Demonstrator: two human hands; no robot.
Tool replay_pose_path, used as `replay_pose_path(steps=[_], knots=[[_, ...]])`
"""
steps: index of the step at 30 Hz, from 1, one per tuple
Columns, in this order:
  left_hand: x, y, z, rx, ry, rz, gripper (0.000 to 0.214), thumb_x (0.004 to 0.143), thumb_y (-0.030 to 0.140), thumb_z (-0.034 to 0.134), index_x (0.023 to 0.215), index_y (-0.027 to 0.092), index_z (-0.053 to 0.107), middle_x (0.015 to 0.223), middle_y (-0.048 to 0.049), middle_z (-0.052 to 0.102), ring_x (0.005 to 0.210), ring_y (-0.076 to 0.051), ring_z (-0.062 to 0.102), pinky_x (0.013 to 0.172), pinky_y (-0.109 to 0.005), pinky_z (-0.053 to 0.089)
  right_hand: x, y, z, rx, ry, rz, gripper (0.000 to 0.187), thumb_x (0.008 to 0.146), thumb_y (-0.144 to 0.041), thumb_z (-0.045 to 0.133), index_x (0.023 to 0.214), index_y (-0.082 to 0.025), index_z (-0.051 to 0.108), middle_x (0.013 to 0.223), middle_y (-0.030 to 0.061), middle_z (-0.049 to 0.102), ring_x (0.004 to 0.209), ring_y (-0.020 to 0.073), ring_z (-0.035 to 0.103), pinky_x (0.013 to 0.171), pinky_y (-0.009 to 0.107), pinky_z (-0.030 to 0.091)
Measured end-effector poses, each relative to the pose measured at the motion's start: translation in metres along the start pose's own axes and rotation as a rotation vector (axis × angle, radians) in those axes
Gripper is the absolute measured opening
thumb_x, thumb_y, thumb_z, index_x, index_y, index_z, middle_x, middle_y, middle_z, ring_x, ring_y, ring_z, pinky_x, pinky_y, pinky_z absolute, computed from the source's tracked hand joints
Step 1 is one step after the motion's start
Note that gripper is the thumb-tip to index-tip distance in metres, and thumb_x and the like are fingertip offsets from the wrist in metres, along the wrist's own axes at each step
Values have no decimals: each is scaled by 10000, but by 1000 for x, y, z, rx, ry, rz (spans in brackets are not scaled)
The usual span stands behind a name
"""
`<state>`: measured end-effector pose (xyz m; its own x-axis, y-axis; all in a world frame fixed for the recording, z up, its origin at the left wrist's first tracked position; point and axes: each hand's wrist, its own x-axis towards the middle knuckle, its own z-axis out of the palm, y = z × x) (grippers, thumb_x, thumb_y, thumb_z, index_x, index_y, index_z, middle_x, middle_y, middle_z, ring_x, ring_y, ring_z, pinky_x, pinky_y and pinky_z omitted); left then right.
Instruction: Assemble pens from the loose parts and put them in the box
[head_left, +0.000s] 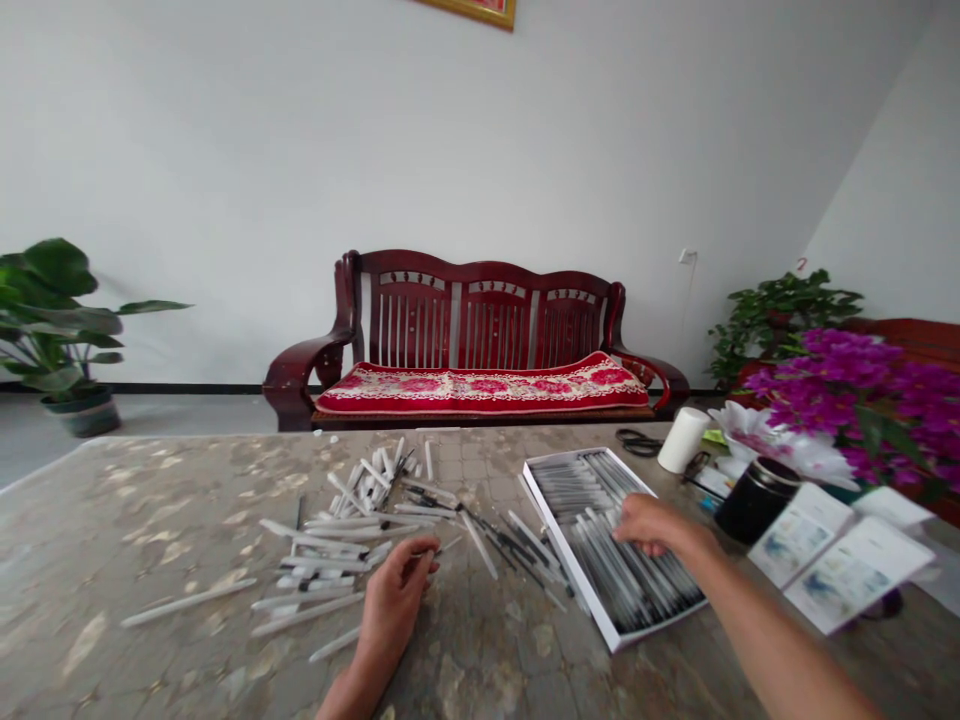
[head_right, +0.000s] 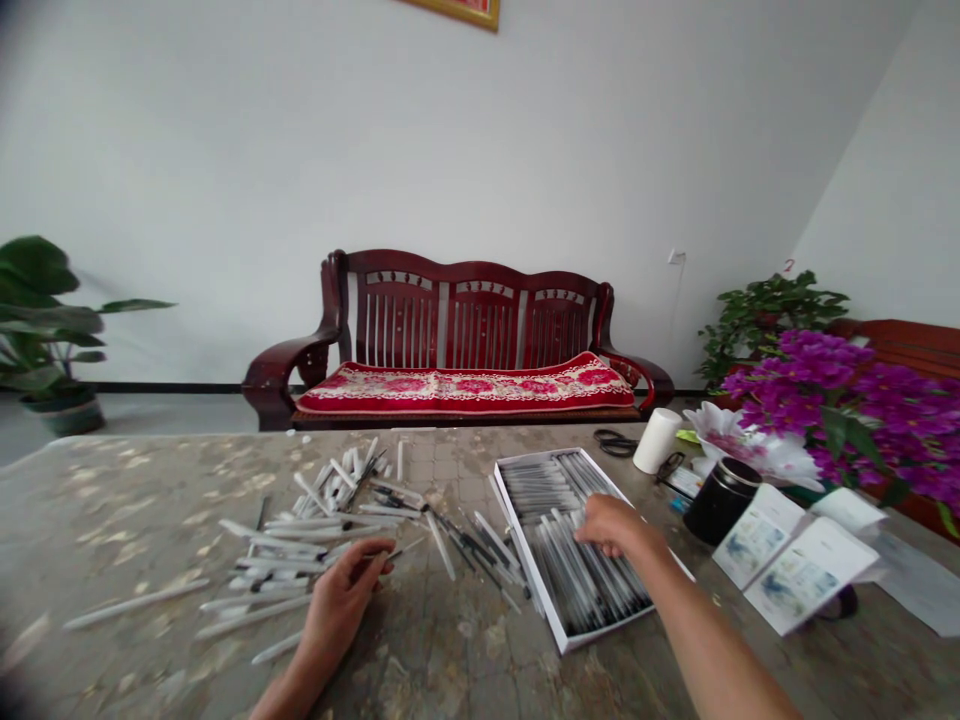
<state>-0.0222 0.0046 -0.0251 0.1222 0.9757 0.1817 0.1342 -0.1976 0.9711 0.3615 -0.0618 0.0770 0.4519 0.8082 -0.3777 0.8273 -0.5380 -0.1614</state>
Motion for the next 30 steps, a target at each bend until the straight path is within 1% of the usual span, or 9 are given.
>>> replay_pose_path(steps=[3,6,9,13,17,20,23,27,30], knots=[[0,2,-1,75,0,72,252,788,417,573,874,209,686,755,-35,714,694,-210,682,588,-280,511,2,-5,-2,-43,134,-93,150,806,-235,547,788,-150,670,772,96,698,736,204,650,656,276,465],[-2,8,-3,179,-50,193,201,802,365,575,856,218,700,748,-28,698,655,-185,647,628,-279,501,8,-16,3,-99,281,-368,279,796,-119,494,996,-174,680,1061,101,675,1000,212,606,857,294,421],[-7,14,-3,239,-152,258,172,820,321,567,829,229,711,749,-36,693,679,-182,638,644,-265,485,13,-22,17,-131,300,-551,368,765,-50,458,1015,-176,698,1081,94,662,1066,215,575,933,303,383],[-13,17,-4,346,-287,278,175,839,277,547,834,244,719,778,-45,703,703,-181,647,660,-259,464,14,-15,31,-117,276,-529,345,800,-52,412,863,-176,728,965,96,678,997,218,591,895,302,392],[-13,16,-6,471,-322,334,181,844,257,541,856,253,721,808,-49,713,761,-194,653,694,-268,455,9,-14,29,-109,306,-490,314,772,-54,457,858,-194,725,954,79,689,995,222,589,891,298,381],[-10,17,-9,555,-307,367,180,855,237,534,863,252,713,820,-47,714,787,-198,647,716,-276,448,-3,-44,32,-46,361,-471,256,791,-124,503,933,-192,704,1007,77,694,994,221,601,856,286,391],[-7,16,-12,641,-280,381,177,858,212,533,853,244,707,817,-51,714,808,-212,639,721,-290,445,-22,-98,50,57,281,-470,217,832,-187,491,942,-206,678,918,52,718,877,187,649,729,245,403],[-4,14,-17,664,-213,408,162,860,206,540,860,233,700,813,-51,711,829,-221,625,737,-307,450,-43,-161,89,-61,271,-517,167,829,-225,538,963,-192,632,917,86,718,865,216,669,690,259,405],[-3,11,-18,656,-160,409,171,855,189,536,895,227,698,846,-56,714,856,-224,623,756,-318,459,-47,-180,107,-141,272,-514,265,811,-173,535,1069,-170,594,980,130,708,891,244,677,694,281,422]])
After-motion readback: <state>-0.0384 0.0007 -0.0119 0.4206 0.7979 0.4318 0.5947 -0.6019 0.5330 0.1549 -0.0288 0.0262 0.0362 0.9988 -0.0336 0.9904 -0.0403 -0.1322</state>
